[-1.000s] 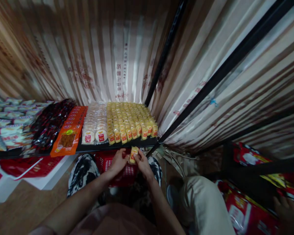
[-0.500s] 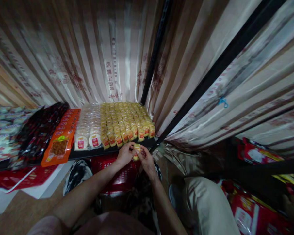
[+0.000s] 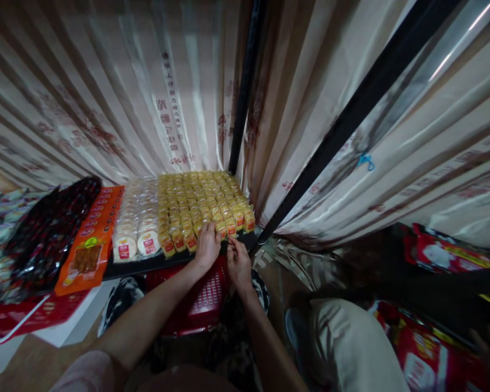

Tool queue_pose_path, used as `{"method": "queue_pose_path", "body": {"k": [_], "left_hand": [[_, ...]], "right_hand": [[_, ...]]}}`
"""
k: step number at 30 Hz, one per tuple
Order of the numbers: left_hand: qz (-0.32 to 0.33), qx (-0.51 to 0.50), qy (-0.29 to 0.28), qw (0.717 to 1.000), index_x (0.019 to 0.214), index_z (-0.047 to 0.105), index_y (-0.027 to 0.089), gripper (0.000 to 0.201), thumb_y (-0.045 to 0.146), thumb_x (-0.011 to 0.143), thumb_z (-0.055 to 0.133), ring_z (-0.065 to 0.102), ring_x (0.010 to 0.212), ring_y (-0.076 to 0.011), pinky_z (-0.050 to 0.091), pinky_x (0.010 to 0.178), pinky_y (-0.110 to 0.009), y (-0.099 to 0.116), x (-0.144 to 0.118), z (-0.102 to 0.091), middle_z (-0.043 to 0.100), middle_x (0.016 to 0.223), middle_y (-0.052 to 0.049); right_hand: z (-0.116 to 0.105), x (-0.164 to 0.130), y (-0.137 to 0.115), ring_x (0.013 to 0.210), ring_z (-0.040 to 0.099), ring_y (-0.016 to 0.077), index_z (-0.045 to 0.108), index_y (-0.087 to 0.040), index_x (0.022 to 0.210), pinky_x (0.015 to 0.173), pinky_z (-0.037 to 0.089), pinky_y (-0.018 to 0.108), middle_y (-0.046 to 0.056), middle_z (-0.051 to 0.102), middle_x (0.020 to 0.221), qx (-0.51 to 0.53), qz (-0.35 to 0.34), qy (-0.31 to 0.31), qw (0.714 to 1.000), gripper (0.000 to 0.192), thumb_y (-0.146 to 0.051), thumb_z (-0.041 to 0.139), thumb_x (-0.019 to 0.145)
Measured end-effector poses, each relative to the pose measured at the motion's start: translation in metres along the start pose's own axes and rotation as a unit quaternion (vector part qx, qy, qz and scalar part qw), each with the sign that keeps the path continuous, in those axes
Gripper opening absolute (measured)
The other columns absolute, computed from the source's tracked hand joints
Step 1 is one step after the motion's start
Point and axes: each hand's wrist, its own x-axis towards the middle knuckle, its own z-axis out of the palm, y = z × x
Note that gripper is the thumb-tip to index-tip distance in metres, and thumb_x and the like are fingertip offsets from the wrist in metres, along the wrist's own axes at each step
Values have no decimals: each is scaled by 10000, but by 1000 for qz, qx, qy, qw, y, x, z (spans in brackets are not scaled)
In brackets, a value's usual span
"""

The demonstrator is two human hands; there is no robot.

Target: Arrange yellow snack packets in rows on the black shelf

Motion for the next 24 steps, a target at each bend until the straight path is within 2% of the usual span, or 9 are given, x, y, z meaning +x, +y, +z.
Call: {"method": "queue_pose_path", "body": {"k": [6,11,17,24], "left_hand": [[-9,59,-5,998,1078,516,109,243,154,847,456,562,923,-208,475,816,-349,2,6,1,514,1050,-124],[-7,82,-12,997,1111,497,102,274,146,843,457,572,928,-212,471,834,-349,3,9,3,524,1055,-127],[-4,78,-6,997,1183,427,110,334,143,851,427,570,936,-216,481,819,-362,2,9,10,528,1074,-135],[22,60,8,998,1209,379,129,330,156,880,385,575,911,-192,496,801,-336,-2,0,16,539,1041,-111]], "right_hand": [[3,5,6,949,585,182,573,-137,1121,804,516,329,130,602,1061,-9,-13,-10,1000,337,-225,384,856],[7,9,7,895,586,170,546,-140,1158,803,516,342,135,571,1077,-15,-7,4,1000,361,-217,363,856],[10,15,9,839,588,166,398,-126,1298,736,530,327,124,552,1019,-39,31,20,999,473,-225,390,836],[6,23,11,843,573,170,464,-153,1269,779,515,327,102,547,955,-87,-16,19,996,437,-206,362,848]]}}
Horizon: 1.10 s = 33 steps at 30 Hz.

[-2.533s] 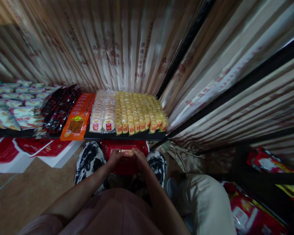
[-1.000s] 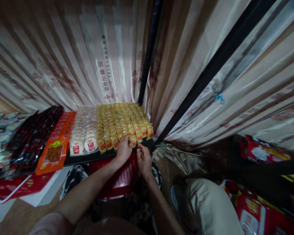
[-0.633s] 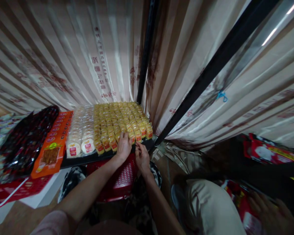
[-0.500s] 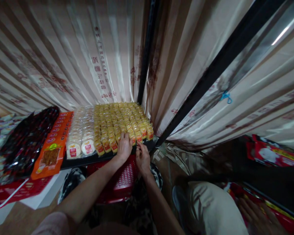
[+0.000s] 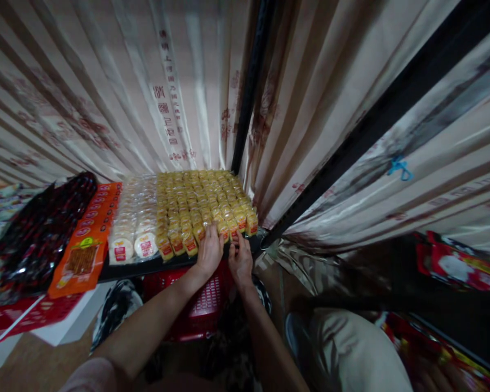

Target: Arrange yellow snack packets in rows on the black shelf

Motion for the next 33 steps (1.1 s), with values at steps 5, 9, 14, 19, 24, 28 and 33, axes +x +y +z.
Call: {"method": "queue_pose_path", "body": {"k": [5,9,14,19,24,28,33], "left_hand": [[48,78,-39,995,1122,483,161,257,173,907,342,587,821,-169,511,736,-290,-3,-12,7,528,1010,-84],[48,81,-50,994,1171,475,146,300,157,901,345,590,834,-165,514,762,-288,-5,-16,13,521,1037,-91],[25,64,-56,996,1215,458,155,340,182,891,357,600,828,-166,530,732,-281,-2,-20,13,514,1081,-96],[56,13,-56,997,1200,471,160,349,147,876,343,591,910,-156,526,794,-271,-8,-29,9,512,1114,-92],[92,21,-30,995,1139,530,159,338,124,871,329,576,959,-171,516,832,-296,-25,-49,-7,553,1066,-93],[133,49,44,989,1151,542,164,340,123,866,361,481,1140,-214,445,956,-373,-46,-73,-25,537,1170,-110],[70,72,151,984,1168,548,181,336,158,877,381,413,1212,-239,392,999,-426,-73,-96,-38,498,1226,-124]], "right_hand": [[-1,-2,3,879,572,166,398,-163,1322,796,510,325,103,540,1006,12,-10,-8,1000,478,-178,343,848],[0,-3,3,894,570,171,379,-168,1339,807,505,331,96,532,986,1,-10,-20,1000,497,-175,337,844],[1,-3,5,893,563,174,413,-168,1314,798,509,337,100,521,996,-1,-11,-11,1000,470,-204,360,849],[4,-3,7,871,561,176,506,-117,1210,779,518,341,137,501,1056,-4,-17,14,1000,397,-261,395,857],[2,-4,1,852,556,172,509,-121,1197,710,534,324,150,484,1105,-9,-29,15,999,388,-303,423,866],[1,-11,-11,1031,511,211,524,-153,1198,820,504,376,140,501,1130,-45,-74,40,995,362,-304,415,887],[18,-29,-35,1073,501,203,537,-185,1207,937,436,418,124,535,1115,-59,-141,-17,988,349,-285,382,910]]}}
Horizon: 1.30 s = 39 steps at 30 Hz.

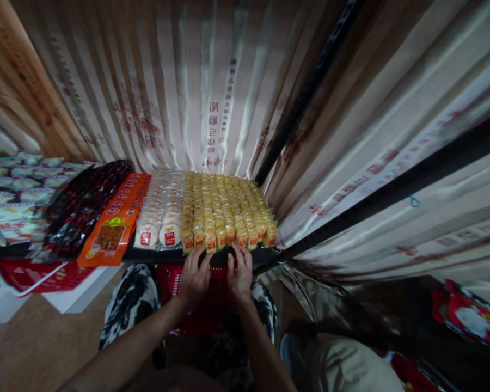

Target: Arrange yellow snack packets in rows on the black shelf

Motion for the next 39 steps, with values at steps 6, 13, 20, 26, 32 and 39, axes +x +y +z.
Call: {"method": "queue_pose_path", "body": {"k": [6,13,20,26,32,39], "left_hand": [[-82,18,50,995,1277,446,111,440,294,877,423,356,1260,-298,350,1017,-480,-31,-2,-14,423,1301,-190],[-105,-21,10,994,1355,310,95,532,339,892,407,362,1261,-292,364,1013,-476,-54,7,-11,419,1307,-195],[-112,-43,-26,992,1379,270,116,533,327,900,371,370,1266,-278,364,1023,-459,-59,8,2,407,1327,-182],[-96,-46,-38,994,1363,306,88,512,261,885,366,363,1276,-274,372,1020,-446,-60,11,-7,412,1332,-198],[-91,-62,-37,993,1366,293,81,493,219,895,334,353,1283,-267,372,1018,-454,-58,13,-11,390,1348,-206],[-87,-93,-33,991,1340,347,69,463,264,926,283,344,1289,-257,361,1023,-479,-60,14,-10,400,1342,-206]], "right_hand": [[28,1,-27,1319,264,275,317,-181,1384,999,338,534,157,337,1415,-40,-29,-32,998,494,-320,374,913],[52,8,-31,1336,223,306,326,-154,1383,989,332,549,202,281,1437,-75,-16,-32,997,530,-385,387,910],[63,8,-31,1336,215,323,316,-134,1385,978,321,574,226,276,1428,-79,-20,-6,997,550,-406,376,910],[61,7,-38,1349,177,327,290,-142,1397,988,287,596,206,240,1452,-85,-20,18,996,540,-371,364,913],[61,7,-44,1368,97,343,220,-107,1422,997,254,603,215,174,1476,-103,-20,12,994,619,-407,371,902],[79,23,-63,1357,65,393,339,-153,1381,975,202,653,206,154,1479,-139,-39,-3,989,703,-555,465,818]]}}
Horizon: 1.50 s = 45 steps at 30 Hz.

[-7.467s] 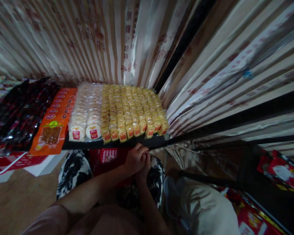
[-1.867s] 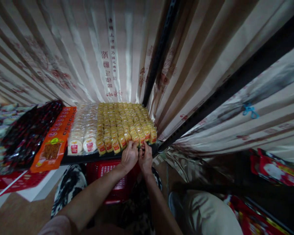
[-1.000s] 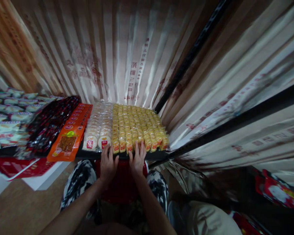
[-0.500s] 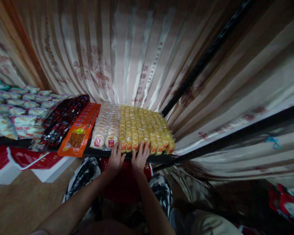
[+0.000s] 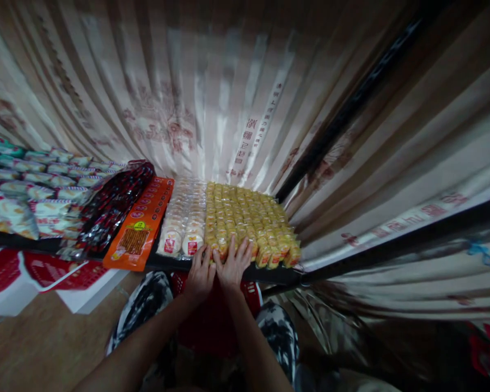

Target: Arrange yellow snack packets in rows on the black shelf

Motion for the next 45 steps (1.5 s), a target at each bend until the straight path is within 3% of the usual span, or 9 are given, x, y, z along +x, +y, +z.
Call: {"method": "queue_pose_path", "body": {"k": [6,11,15,19,23,26,30,40,45], "left_hand": [[4,-44,-13,999,1344,353,71,457,249,932,266,305,1317,-226,320,1060,-454,-3,6,-6,385,1370,-186],[-10,-65,-13,998,1421,179,89,530,286,935,254,186,1371,-248,283,1071,-491,-9,12,1,248,1460,-187],[12,-62,-30,998,1434,136,110,535,277,937,245,144,1380,-262,284,1065,-517,-11,13,11,211,1476,-184],[13,-37,13,999,1433,123,122,531,231,932,261,160,1376,-262,282,1061,-530,-7,18,9,221,1470,-185],[24,3,64,998,1424,174,114,523,225,923,277,147,1379,-258,249,1085,-508,-2,46,-3,197,1484,-168],[92,49,18,994,1380,312,137,477,257,918,314,89,1390,-261,237,1099,-488,-4,76,-6,218,1489,-119],[142,103,-42,984,1348,361,96,470,273,916,315,203,1368,-245,282,1090,-466,-11,98,2,355,1423,-147],[151,139,-79,976,1331,397,91,468,310,928,303,226,1360,-248,301,1086,-463,-15,97,3,371,1417,-133],[155,166,-88,970,1303,429,51,471,313,929,314,235,1355,-265,279,1102,-446,-14,97,2,370,1414,-152]], "right_hand": [[16,6,-4,1348,74,406,384,-132,1354,952,225,655,229,133,1475,-48,-6,32,998,671,-540,452,826],[26,5,0,1342,108,398,434,-121,1316,955,259,622,222,152,1469,-101,-2,55,993,627,-528,419,839],[29,8,0,1339,117,398,449,-134,1305,937,289,614,221,180,1458,-128,4,49,991,616,-536,411,840],[28,10,-1,1337,123,396,443,-125,1308,929,297,618,229,213,1446,-116,1,44,992,622,-532,420,838],[25,11,-3,1339,121,395,431,-112,1313,932,292,625,232,217,1444,-95,-4,55,994,606,-500,410,848],[26,11,-3,1338,128,398,444,-114,1304,933,291,627,234,221,1443,-90,-7,78,993,559,-450,402,860],[28,10,-3,1340,124,402,419,-134,1326,921,296,634,225,199,1457,-87,-9,78,993,530,-381,413,857],[22,8,1,1357,69,392,203,-143,1429,986,234,615,183,61,1503,-35,-23,58,997,658,-357,410,843],[11,5,4,1376,24,338,134,-174,1445,1013,220,593,142,68,1513,26,-7,25,999,610,-266,328,874]]}}
